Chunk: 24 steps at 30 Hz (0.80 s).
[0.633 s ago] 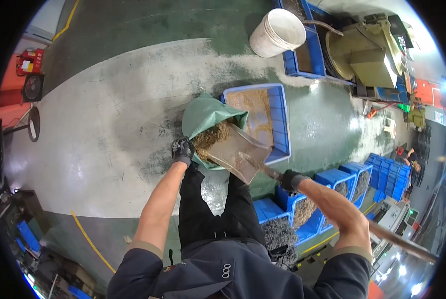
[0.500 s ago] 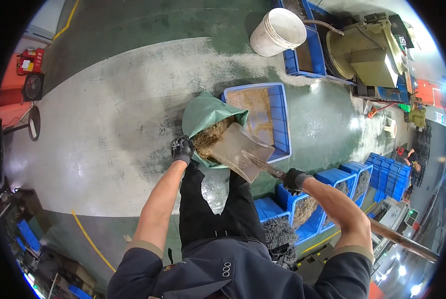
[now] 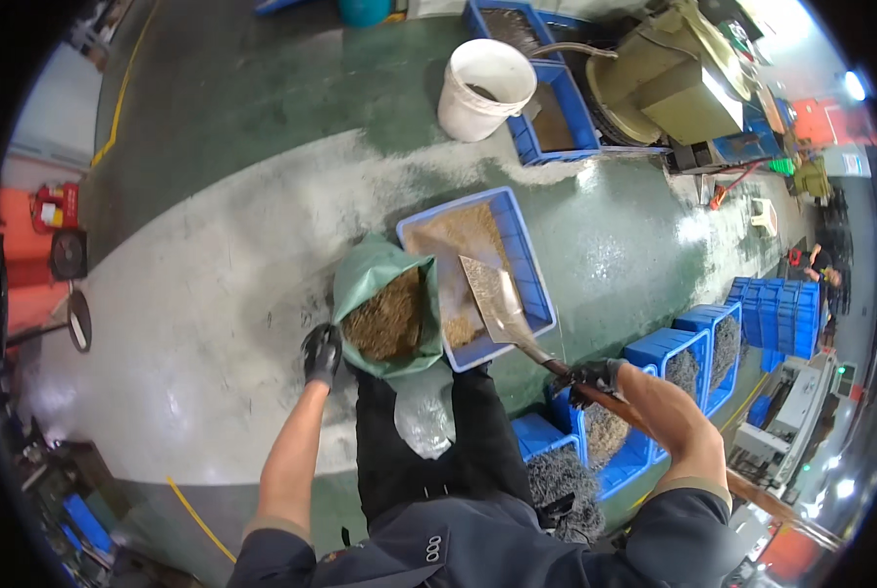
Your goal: Shoveling wood shavings from a storage bin into a woven plastic bag.
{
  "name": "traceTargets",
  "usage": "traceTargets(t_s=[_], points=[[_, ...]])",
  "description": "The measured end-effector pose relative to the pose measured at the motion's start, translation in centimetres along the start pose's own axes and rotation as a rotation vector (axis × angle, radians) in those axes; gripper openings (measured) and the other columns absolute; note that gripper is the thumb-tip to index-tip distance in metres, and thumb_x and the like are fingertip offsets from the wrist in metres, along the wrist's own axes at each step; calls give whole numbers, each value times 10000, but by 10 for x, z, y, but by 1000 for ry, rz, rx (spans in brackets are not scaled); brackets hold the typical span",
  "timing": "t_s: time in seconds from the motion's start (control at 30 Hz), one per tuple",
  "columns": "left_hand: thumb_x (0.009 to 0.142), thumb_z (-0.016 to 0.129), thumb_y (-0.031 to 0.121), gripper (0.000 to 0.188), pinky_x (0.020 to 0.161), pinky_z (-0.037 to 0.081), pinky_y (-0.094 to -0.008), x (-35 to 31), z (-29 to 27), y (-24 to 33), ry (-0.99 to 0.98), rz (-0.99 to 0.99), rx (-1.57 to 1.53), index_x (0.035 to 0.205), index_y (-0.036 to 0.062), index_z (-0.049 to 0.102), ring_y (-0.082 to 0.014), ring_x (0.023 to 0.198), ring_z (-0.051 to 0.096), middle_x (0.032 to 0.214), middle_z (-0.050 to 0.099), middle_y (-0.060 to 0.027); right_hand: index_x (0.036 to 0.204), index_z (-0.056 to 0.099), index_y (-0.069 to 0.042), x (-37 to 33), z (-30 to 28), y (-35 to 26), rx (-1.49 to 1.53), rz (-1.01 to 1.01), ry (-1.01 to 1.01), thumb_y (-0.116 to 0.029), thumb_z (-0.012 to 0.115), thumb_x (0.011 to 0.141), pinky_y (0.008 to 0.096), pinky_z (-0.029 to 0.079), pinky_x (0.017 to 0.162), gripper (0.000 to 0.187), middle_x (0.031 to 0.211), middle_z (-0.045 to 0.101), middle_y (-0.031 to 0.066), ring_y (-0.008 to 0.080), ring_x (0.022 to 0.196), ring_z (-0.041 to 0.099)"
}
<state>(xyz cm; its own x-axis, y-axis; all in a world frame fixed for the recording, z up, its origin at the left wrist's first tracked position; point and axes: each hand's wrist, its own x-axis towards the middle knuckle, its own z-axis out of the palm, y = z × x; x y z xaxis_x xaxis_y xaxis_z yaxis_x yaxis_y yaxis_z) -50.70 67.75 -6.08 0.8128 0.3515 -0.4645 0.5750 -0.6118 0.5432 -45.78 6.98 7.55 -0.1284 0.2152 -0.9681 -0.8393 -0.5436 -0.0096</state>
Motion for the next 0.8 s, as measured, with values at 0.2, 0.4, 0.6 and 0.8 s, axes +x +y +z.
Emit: traceTargets(t_s=[0.2, 0.4, 0.6, 0.8], points=[[1027, 446, 362, 438, 1059, 408, -430, -44, 4, -13, 143, -80, 137, 1261, 31, 612, -356, 1206, 553, 1292, 607, -203, 1029, 681, -76, 69, -14, 24, -519, -142, 459, -412, 717, 856, 342, 551, 557, 379, 760, 710, 65, 176, 612, 681], [1003, 505, 290, 326, 857, 505, -425, -89, 11, -9, 226, 66, 362, 951, 35, 701, -347, 952, 649, 988, 697, -189, 1062, 664, -48, 140, -28, 29, -468, -197, 598, -370, 646, 846, 426, 566, 707, 388, 867, 724, 164, 314, 756, 716], [1057, 279, 363, 512, 1201, 243, -380, -123, 1, 19, -351, -427, 639, 1465, 107, 453, -255, 1410, 387, 1523, 432, -96, 1095, 663, -63, 123, -21, 69, -452, -218, 754, -257, 537, 886, 497, 529, 858, 312, 1016, 705, 224, 396, 970, 685], [996, 582, 304, 296, 815, 504, -353, -207, 26, -26, 115, -152, 331, 958, 29, 683, -206, 875, 654, 921, 718, -113, 1067, 652, -57, 133, -26, 123, -512, -97, 705, -259, 509, 906, 506, 534, 821, 296, 1006, 699, 230, 409, 942, 683]])
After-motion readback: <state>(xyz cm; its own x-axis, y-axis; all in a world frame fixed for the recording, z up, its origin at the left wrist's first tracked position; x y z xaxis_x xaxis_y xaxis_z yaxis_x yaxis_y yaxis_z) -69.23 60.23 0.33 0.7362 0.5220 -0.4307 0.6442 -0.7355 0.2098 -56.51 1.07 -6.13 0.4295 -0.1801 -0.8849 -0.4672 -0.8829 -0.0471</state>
